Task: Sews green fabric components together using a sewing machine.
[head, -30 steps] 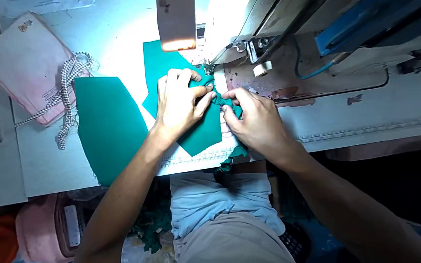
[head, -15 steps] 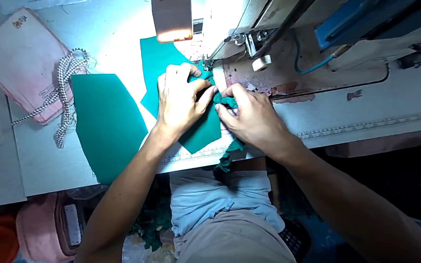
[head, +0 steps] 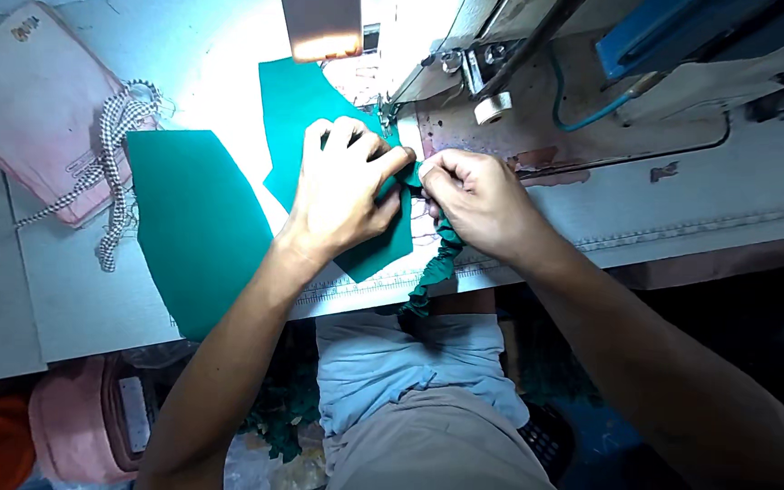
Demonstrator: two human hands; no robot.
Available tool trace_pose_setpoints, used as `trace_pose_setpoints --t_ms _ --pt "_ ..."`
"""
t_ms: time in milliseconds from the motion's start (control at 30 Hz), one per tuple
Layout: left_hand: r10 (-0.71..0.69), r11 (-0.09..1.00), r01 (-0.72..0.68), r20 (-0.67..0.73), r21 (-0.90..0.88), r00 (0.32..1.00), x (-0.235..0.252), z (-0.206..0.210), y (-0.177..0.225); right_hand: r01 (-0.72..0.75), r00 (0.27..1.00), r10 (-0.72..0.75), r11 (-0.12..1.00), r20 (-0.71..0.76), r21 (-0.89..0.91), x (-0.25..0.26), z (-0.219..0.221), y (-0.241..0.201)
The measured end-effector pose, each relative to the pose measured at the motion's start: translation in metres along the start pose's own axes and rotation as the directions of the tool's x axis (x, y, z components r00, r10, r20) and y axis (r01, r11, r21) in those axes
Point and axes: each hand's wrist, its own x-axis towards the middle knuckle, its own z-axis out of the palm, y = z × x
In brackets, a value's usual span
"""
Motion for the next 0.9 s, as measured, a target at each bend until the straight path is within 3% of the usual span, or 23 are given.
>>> trace_pose_setpoints --t_ms 167,300,367,467,667,800,900 --pt "0.016 1.0 -0.017 -0.073 -0.023 0.997 -0.001 0.005 -0.003 0.036 0.999 -0.035 0.999 -0.028 0.014 -0.011 -0.002 -0.001" --pt "0.015 0.997 -0.018 -0.037 -0.07 0.999 -0.004 0.006 -0.005 0.194 0.977 -0.207 0.964 -0.058 -0.183 -0.029 0.005 -0.002" --pt "-0.015 0.994 0.013 -0.018 -0.106 1.0 -0.005 0.004 -0.005 0.203 0.974 -0.22 0.956 -0.061 -0.212 -0.03 0.01 -0.001" --pt "-0.068 0.989 0.064 -0.024 -0.136 0.997 -0.006 0.004 -0.004 0.188 0.976 -0.205 0.961 -0.069 -0.205 -0.031 0.017 0.001" --pt "-0.039 0.997 0.039 -0.003 -0.064 0.999 -0.007 0.005 -0.004 0.171 0.984 -0.179 0.967 -0.025 -0.187 -0.036 0.012 -0.001" --pt "-0.04 0.998 0.041 0.013 -0.051 0.999 -0.007 0.004 -0.003 0.004 1.0 -0.003 0.998 -0.008 0.065 -0.034 0.004 0.003" --pt "-0.045 0.998 0.046 0.02 -0.052 0.999 -0.006 0.005 -0.003 -0.005 0.999 0.007 0.999 0.034 -0.046 -0.033 -0.002 0.008"
